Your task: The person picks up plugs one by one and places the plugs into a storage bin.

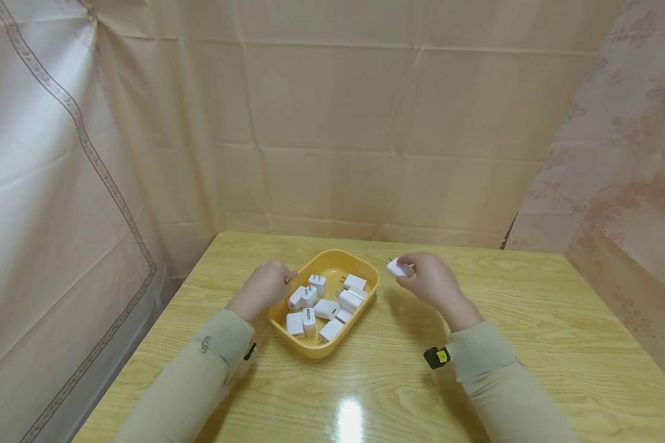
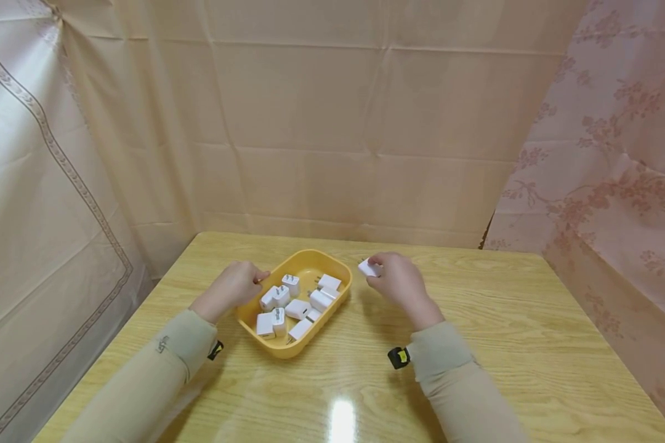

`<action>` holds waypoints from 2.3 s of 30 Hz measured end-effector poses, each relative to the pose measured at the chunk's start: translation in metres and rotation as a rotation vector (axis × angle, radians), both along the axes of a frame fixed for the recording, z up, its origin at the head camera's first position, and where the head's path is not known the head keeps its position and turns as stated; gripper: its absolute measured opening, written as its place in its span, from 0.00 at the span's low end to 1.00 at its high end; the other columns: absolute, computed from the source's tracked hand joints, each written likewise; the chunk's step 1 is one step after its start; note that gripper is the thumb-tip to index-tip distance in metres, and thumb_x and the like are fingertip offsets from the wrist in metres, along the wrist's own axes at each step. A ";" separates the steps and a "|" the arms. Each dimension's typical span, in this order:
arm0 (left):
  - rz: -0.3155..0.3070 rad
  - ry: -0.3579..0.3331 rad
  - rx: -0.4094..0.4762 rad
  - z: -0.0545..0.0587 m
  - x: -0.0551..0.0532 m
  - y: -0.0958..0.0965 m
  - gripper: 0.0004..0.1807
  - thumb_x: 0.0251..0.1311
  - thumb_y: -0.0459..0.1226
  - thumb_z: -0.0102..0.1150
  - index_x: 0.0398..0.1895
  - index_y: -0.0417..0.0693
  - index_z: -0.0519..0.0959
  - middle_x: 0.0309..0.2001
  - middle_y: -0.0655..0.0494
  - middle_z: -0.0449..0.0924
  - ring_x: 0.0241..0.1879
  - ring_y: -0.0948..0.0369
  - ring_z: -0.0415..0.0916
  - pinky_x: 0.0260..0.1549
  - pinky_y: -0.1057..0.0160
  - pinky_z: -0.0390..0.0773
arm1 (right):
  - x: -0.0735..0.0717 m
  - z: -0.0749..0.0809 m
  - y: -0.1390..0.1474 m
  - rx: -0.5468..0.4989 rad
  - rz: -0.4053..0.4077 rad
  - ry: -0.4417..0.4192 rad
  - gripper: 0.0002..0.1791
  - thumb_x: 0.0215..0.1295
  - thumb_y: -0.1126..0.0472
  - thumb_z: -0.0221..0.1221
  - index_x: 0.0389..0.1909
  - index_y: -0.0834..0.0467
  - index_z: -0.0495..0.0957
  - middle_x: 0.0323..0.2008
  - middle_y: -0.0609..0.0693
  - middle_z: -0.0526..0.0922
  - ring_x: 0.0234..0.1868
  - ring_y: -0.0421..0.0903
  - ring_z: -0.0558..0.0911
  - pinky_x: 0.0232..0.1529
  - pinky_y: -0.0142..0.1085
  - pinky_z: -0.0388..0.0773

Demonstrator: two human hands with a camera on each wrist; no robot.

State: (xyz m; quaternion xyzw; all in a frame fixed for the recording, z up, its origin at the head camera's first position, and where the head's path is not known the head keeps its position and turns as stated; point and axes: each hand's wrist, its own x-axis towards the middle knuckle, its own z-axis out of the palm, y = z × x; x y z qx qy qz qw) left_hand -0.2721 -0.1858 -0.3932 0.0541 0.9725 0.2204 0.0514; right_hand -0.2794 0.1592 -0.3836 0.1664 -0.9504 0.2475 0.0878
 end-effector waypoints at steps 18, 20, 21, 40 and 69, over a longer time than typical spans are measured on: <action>-0.002 -0.009 0.016 0.001 0.001 -0.001 0.19 0.68 0.27 0.57 0.60 0.45 0.82 0.62 0.47 0.79 0.16 0.61 0.61 0.15 0.67 0.67 | 0.016 0.009 -0.049 0.055 0.117 0.036 0.18 0.62 0.56 0.69 0.52 0.58 0.85 0.52 0.55 0.85 0.47 0.52 0.82 0.48 0.50 0.80; 0.001 -0.011 0.016 0.001 0.001 -0.001 0.19 0.68 0.27 0.57 0.60 0.45 0.82 0.62 0.47 0.79 0.16 0.61 0.61 0.15 0.68 0.67 | 0.017 0.009 -0.054 0.062 0.128 0.030 0.18 0.62 0.57 0.70 0.52 0.57 0.85 0.52 0.54 0.85 0.47 0.52 0.82 0.49 0.50 0.80; 0.004 -0.016 0.019 0.001 0.001 -0.001 0.19 0.68 0.28 0.57 0.60 0.45 0.82 0.62 0.47 0.79 0.17 0.61 0.61 0.15 0.67 0.67 | 0.018 0.009 -0.056 0.065 0.134 0.027 0.18 0.62 0.57 0.70 0.52 0.57 0.85 0.52 0.54 0.85 0.47 0.51 0.82 0.49 0.50 0.80; 0.007 -0.021 0.022 0.000 0.001 -0.001 0.19 0.70 0.29 0.58 0.61 0.45 0.81 0.63 0.46 0.78 0.19 0.59 0.65 0.16 0.66 0.69 | 0.026 0.007 -0.082 0.061 0.210 -0.009 0.18 0.61 0.58 0.71 0.51 0.57 0.86 0.50 0.51 0.86 0.48 0.49 0.82 0.50 0.46 0.79; -0.037 0.050 -0.010 -0.001 0.003 -0.001 0.19 0.68 0.27 0.57 0.60 0.44 0.82 0.61 0.47 0.79 0.15 0.63 0.53 0.14 0.68 0.63 | 0.029 0.001 -0.102 0.088 0.264 -0.070 0.18 0.60 0.58 0.71 0.52 0.54 0.85 0.45 0.48 0.85 0.36 0.42 0.77 0.42 0.42 0.77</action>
